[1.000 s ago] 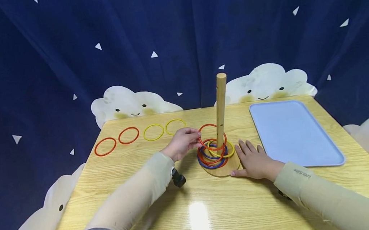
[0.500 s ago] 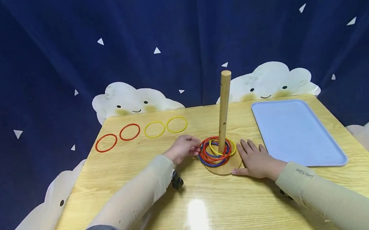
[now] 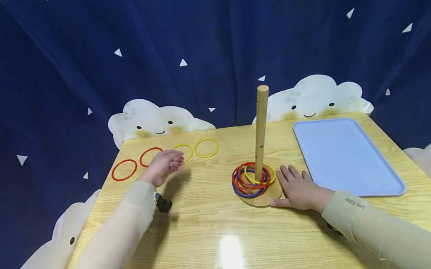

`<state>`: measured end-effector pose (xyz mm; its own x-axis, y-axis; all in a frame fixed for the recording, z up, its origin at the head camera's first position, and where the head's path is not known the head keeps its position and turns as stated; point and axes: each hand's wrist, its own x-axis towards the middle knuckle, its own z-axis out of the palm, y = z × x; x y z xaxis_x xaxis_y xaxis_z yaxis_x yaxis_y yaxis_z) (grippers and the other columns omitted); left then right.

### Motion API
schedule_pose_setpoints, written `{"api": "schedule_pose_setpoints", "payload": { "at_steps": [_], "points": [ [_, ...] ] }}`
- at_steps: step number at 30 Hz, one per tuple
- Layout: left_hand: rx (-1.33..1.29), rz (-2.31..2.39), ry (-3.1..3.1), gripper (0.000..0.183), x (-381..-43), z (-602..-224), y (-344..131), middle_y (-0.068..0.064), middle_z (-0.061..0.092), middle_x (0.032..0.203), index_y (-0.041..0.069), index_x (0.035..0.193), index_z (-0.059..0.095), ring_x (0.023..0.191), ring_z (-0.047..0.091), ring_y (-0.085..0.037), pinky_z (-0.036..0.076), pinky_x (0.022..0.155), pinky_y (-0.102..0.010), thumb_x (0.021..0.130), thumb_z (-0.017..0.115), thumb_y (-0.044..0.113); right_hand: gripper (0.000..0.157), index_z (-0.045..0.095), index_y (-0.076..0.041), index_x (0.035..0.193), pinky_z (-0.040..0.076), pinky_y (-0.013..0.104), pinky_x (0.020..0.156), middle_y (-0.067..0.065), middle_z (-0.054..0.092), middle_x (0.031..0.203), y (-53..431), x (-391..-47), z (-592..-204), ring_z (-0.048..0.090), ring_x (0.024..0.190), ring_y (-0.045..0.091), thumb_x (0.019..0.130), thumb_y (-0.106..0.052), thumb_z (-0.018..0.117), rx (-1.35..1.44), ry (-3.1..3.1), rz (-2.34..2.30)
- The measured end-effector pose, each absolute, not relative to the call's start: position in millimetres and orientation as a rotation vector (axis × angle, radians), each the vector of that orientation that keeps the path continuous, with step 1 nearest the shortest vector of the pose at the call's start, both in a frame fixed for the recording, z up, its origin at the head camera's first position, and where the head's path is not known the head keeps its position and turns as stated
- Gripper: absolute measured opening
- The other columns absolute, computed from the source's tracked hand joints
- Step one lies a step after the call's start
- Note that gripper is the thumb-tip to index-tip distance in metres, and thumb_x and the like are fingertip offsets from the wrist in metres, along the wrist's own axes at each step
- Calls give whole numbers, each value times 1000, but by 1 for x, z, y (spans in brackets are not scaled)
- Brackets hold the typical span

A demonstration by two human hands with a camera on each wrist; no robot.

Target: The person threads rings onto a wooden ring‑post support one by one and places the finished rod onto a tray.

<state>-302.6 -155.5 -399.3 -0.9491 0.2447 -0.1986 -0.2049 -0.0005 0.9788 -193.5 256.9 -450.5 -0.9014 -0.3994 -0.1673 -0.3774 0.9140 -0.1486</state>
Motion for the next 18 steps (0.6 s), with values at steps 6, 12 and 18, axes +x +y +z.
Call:
{"api": "schedule_pose_setpoints", "payload": {
  "at_steps": [6,12,18],
  "points": [
    [-158,2274,1924,6,-315,-372,-228,3,66,87,4,110,55,81,66,-9,57,76,-20,107,52,9,107,30,12,155,26,79,108,36,22,161,261,-193,-450,22,146,57,94,-71,58,-576,2889,-169],
    [-233,2488,1845,22,-313,-371,-283,5,61,101,8,123,48,101,56,-11,54,83,-19,106,60,15,114,28,12,156,24,79,109,36,21,161,268,-195,-454,20,147,57,92,-80,50,-591,2901,-172],
    [-561,2534,1873,28,-314,-389,-303,3,50,117,15,126,48,104,50,-10,52,80,-15,103,64,16,112,29,12,156,24,79,109,36,22,161,269,-196,-448,20,147,57,93,-78,51,-579,2906,-176]
  ]
}}
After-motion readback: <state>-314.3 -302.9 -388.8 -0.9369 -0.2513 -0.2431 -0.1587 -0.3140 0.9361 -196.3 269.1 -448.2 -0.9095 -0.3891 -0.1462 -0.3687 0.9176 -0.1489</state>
